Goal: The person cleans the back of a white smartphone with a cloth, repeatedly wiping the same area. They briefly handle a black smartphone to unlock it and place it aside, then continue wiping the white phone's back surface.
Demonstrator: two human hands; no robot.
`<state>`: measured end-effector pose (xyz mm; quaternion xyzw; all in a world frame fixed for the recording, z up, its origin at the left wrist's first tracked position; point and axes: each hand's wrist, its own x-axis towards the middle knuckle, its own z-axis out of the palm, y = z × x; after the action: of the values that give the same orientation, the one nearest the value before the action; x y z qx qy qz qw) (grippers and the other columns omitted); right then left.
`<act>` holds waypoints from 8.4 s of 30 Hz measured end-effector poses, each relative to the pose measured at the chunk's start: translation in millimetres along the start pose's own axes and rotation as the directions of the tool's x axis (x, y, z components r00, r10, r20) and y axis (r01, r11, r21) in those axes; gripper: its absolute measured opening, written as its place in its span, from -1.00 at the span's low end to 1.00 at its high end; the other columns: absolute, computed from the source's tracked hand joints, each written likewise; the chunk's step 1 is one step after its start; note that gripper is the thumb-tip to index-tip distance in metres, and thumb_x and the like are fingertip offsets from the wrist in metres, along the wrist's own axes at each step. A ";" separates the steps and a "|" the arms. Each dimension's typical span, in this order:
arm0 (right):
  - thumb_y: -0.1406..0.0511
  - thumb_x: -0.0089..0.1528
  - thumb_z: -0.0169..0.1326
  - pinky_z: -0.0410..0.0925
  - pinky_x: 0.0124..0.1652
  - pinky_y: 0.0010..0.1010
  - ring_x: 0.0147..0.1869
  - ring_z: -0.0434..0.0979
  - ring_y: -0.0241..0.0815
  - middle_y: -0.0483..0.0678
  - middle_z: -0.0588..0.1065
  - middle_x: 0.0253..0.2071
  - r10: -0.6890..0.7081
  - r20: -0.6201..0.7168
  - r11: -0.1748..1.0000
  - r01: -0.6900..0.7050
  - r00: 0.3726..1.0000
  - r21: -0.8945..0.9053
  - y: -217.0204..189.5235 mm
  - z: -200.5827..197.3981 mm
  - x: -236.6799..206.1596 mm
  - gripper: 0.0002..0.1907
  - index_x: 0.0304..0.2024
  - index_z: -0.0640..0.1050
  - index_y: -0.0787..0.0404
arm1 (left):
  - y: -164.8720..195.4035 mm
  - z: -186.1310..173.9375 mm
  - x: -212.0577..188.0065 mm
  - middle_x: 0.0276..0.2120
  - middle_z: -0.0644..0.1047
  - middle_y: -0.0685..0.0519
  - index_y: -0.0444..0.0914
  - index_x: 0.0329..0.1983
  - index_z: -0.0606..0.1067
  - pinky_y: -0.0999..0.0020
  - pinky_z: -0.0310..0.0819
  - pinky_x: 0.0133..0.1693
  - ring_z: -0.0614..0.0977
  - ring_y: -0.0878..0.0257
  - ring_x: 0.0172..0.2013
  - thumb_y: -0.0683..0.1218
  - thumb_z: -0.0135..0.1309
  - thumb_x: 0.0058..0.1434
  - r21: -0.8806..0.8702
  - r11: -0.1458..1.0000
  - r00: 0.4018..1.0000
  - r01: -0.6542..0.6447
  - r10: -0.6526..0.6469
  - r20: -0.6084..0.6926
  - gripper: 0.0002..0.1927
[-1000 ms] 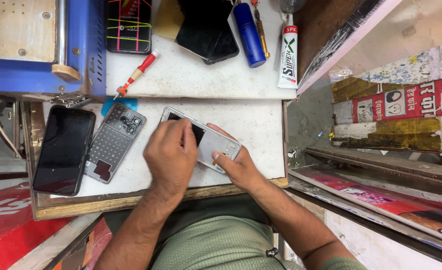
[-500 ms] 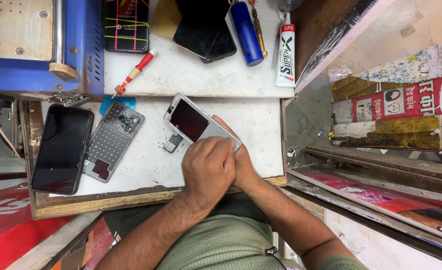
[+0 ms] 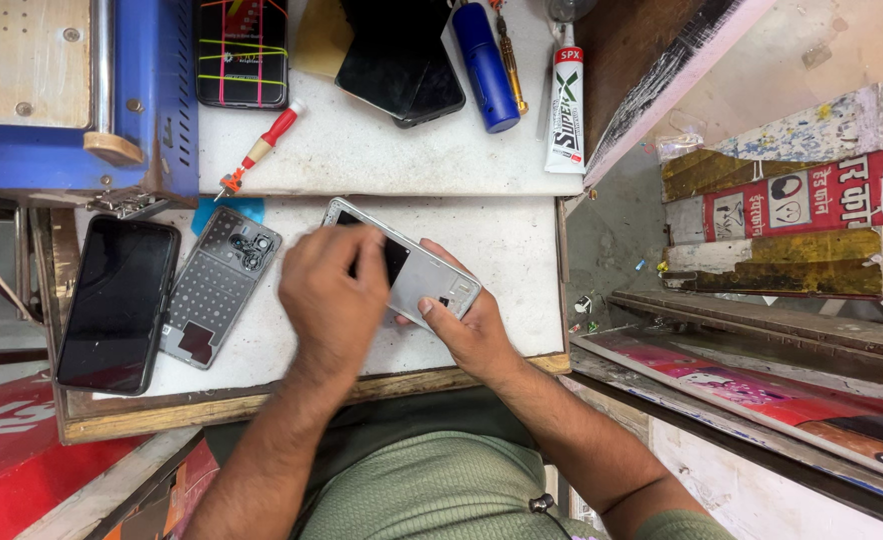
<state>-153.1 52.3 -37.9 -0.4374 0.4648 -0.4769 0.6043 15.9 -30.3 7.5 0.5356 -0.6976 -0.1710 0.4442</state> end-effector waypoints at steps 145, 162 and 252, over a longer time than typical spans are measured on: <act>0.39 0.34 -0.04 0.48 0.08 -0.33 0.12 0.51 -0.19 0.04 0.46 0.15 0.086 0.040 0.996 -0.087 0.995 0.018 -13.4 11.2 5.1 -0.27 0.53 0.07 0.31 | 9.3 -8.4 -13.1 -0.44 0.59 0.01 -0.26 -0.32 0.59 0.28 0.54 -0.42 0.66 0.16 -0.47 -0.19 0.25 0.20 -0.070 0.981 0.979 0.183 -0.175 0.107 -0.95; 0.36 0.37 0.04 0.40 0.29 -0.39 0.29 0.44 -0.19 0.12 0.40 0.24 0.079 0.067 0.970 -0.093 0.995 0.226 -16.5 7.6 11.1 -0.26 0.54 0.12 0.42 | 30.8 -5.9 -21.6 -0.33 0.64 -0.02 -0.28 -0.22 0.60 0.31 0.60 -0.33 0.69 0.19 -0.36 -0.20 0.21 0.25 -0.373 0.926 0.952 0.064 0.056 0.300 -0.93; 0.37 0.34 -0.02 0.44 0.10 -0.23 0.18 0.47 -0.18 0.06 0.44 0.15 0.241 0.076 0.904 -0.253 0.967 0.345 13.9 -0.3 4.3 -0.53 0.30 0.29 0.34 | 21.5 -23.7 5.6 -0.27 0.60 -0.04 -0.26 -0.15 0.63 0.20 0.59 -0.30 0.69 0.03 -0.33 -0.19 0.21 0.26 -0.045 0.996 0.968 0.074 -0.061 0.245 -0.89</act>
<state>-150.6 50.3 -52.2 -0.2674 0.4141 -0.4650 0.7354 22.0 -21.8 38.2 0.5220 -0.7232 -0.2691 0.3635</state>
